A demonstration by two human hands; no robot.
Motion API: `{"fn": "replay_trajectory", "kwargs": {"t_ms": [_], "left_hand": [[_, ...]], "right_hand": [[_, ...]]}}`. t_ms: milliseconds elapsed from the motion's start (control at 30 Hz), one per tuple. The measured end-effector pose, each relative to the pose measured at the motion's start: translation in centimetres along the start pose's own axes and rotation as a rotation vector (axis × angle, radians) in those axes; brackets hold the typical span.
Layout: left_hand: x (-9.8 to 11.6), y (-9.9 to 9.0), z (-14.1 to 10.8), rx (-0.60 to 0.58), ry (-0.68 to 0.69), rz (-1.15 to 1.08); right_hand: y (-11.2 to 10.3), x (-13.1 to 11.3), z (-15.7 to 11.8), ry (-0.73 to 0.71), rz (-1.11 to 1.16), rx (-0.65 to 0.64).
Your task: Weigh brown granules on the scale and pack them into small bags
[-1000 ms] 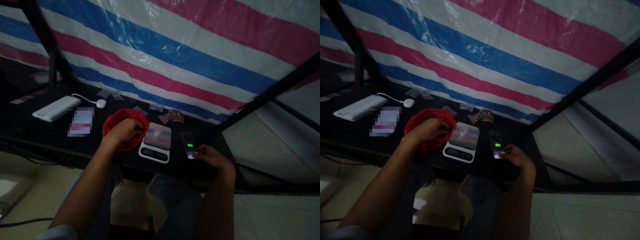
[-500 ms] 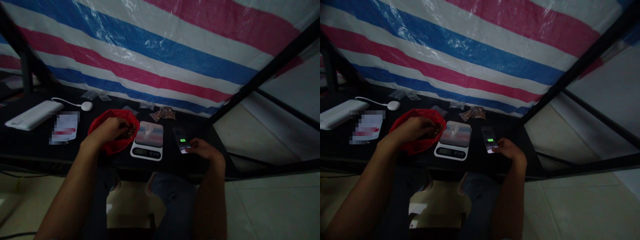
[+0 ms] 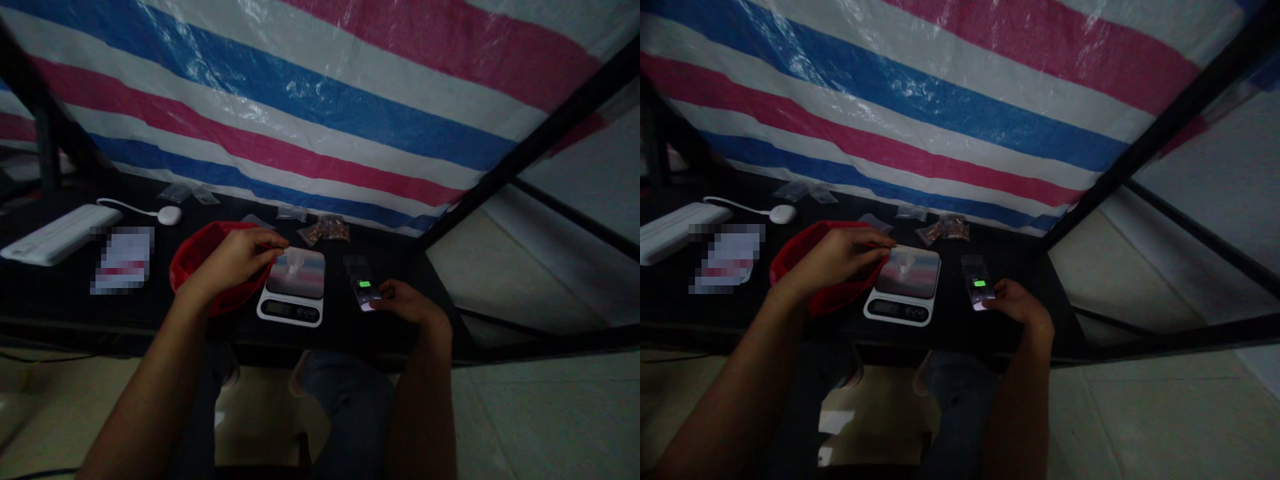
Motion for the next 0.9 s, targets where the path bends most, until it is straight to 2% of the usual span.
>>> {"fn": "replay_trajectory", "kwargs": {"t_ms": [133,300,467,600,700,767,833,900], "left_hand": [[1.5,2.0,1.1,-0.078,0.094,0.019],[1.5,3.1,1.4,-0.141,0.06,0.051],[1.8,3.3,1.6,-0.1,0.073,0.034],[2.0,1.7,1.3,-0.031,0.085,0.025],[0.3,-0.3,0.2,0.001,-0.011,0.111],[-2.0,-1.2,-0.9,-0.058,-0.131,0.17],[-4.5,-1.6,-2.1,-0.15,-0.258,0.198],[-6.4,-1.7,-3.0,-0.183,-0.314,0.249]], "right_hand": [[-0.1,0.2,0.0,0.012,-0.029,0.005],[0.1,-0.6,0.4,0.004,-0.026,0.07],[1.2,-3.0,1.2,0.032,-0.17,0.173],[1.8,-3.7,1.5,0.037,-0.263,0.204],[1.8,-3.3,1.7,0.039,-0.286,0.193],[1.6,-3.0,1.7,0.043,-0.293,0.192],[1.1,-3.4,1.4,0.013,-0.299,0.262],[0.6,-5.5,0.6,-0.104,-0.286,0.411]]}}
Point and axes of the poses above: each hand's wrist, its own z-axis towards the middle knuckle, its own y-axis out of the palm, x = y × z, the point moved 4 cm from there along z, towards the middle knuckle, and after that the axes turned 1 degree about y, right-handed, at the moved point
